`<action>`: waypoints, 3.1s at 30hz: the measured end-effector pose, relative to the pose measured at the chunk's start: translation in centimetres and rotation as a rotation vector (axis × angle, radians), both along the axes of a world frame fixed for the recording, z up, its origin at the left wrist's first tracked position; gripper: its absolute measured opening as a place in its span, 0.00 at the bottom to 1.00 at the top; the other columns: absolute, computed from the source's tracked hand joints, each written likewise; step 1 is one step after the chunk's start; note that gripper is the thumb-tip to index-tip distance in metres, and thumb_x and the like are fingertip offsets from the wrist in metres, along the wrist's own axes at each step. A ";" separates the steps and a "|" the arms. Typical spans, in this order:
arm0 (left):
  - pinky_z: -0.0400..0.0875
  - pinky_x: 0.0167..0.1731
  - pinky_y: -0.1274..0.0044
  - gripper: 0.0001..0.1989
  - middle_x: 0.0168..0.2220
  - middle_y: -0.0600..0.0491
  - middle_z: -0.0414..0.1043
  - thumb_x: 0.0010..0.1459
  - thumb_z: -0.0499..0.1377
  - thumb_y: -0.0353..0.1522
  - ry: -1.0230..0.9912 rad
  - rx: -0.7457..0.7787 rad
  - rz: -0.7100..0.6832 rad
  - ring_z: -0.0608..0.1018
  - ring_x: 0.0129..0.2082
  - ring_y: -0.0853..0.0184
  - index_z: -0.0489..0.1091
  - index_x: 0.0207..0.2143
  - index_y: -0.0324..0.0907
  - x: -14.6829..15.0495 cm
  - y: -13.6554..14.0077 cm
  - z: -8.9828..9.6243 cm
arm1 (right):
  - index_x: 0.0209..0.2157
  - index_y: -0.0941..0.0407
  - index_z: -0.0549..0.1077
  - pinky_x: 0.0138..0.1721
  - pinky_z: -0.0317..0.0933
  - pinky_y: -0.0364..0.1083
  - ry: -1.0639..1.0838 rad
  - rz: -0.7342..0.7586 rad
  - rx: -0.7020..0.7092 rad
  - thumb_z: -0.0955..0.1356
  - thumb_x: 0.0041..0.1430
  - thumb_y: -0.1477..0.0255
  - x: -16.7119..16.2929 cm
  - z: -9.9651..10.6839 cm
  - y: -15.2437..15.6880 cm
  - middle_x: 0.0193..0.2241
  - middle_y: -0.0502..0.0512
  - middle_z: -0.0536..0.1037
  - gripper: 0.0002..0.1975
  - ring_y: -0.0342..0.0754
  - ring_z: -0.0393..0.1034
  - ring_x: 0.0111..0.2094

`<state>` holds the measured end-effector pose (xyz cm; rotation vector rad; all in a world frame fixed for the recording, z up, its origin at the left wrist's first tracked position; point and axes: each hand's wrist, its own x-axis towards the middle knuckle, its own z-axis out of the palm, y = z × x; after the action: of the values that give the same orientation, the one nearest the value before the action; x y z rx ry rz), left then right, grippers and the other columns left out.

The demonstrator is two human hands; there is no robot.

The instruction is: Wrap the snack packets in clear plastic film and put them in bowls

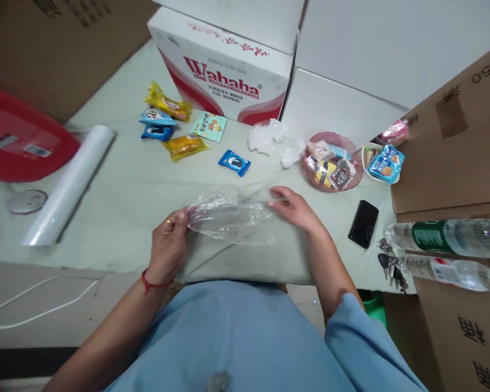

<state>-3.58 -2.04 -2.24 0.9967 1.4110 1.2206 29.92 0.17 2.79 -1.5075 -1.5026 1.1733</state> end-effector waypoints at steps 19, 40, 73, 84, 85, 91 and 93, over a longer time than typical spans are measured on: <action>0.69 0.25 0.79 0.27 0.29 0.50 0.81 0.46 0.73 0.48 -0.038 -0.339 0.040 0.78 0.25 0.69 0.77 0.41 0.38 -3.2 -2.4 2.3 | 0.35 0.53 0.69 0.16 0.56 0.40 0.225 -0.454 -0.141 0.72 0.54 0.53 -5.8 -5.5 2.4 0.23 0.44 0.73 0.18 0.41 0.66 0.18; 0.57 0.24 0.79 0.16 0.23 0.61 0.64 0.53 0.68 0.44 -0.032 -0.180 0.080 0.64 0.21 0.74 0.69 0.33 0.44 1.3 0.1 1.0 | 0.37 0.51 0.66 0.16 0.53 0.40 0.321 -0.807 0.076 0.71 0.58 0.55 -4.7 -5.2 -0.3 0.24 0.41 0.70 0.17 0.39 0.61 0.18; 0.36 0.73 0.43 0.29 0.76 0.41 0.56 0.75 0.46 0.41 1.122 0.305 -0.596 0.60 0.75 0.50 0.57 0.75 0.47 0.9 2.2 -1.1 | 0.41 0.55 0.76 0.18 0.57 0.39 0.322 -0.403 -0.364 0.84 0.39 0.56 -1.2 -2.5 -5.0 0.21 0.44 0.74 0.30 0.40 0.64 0.18; 0.35 0.73 0.46 0.27 0.76 0.45 0.57 0.74 0.47 0.39 1.138 0.361 -0.494 0.56 0.77 0.52 0.63 0.72 0.51 -1.5 3.4 -0.3 | 0.37 0.54 0.80 0.24 0.60 0.44 -0.144 -0.466 -0.059 0.74 0.59 0.53 0.7 0.0 -4.6 0.24 0.49 0.75 0.18 0.44 0.64 0.22; 0.35 0.73 0.45 0.27 0.76 0.45 0.56 0.75 0.47 0.40 1.145 0.343 -0.510 0.56 0.77 0.51 0.61 0.73 0.52 -1.5 3.5 -0.5 | 0.37 0.54 0.80 0.25 0.60 0.44 -0.148 -0.439 -0.028 0.73 0.60 0.54 0.0 0.4 -3.7 0.24 0.49 0.75 0.17 0.44 0.64 0.22; 0.33 0.73 0.43 0.28 0.77 0.44 0.52 0.75 0.45 0.40 1.179 0.307 -0.556 0.55 0.77 0.51 0.59 0.74 0.50 -1.4 3.7 -1.3 | 0.37 0.53 0.80 0.44 0.69 0.50 -0.340 -0.037 0.277 0.67 0.68 0.64 -6.8 1.3 6.0 0.35 0.55 0.82 0.11 0.52 0.74 0.37; 0.33 0.73 0.43 0.28 0.77 0.44 0.51 0.75 0.45 0.41 1.179 0.306 -0.556 0.55 0.77 0.51 0.58 0.74 0.50 -1.3 3.6 -1.3 | 0.42 0.54 0.80 0.55 0.68 0.56 -0.460 0.149 0.361 0.65 0.69 0.68 -9.9 1.0 10.7 0.42 0.60 0.82 0.11 0.57 0.74 0.47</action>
<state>-4.91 1.61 -3.50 2.3592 1.5814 0.3632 20.00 10.86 3.77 -1.4904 -2.0348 0.6007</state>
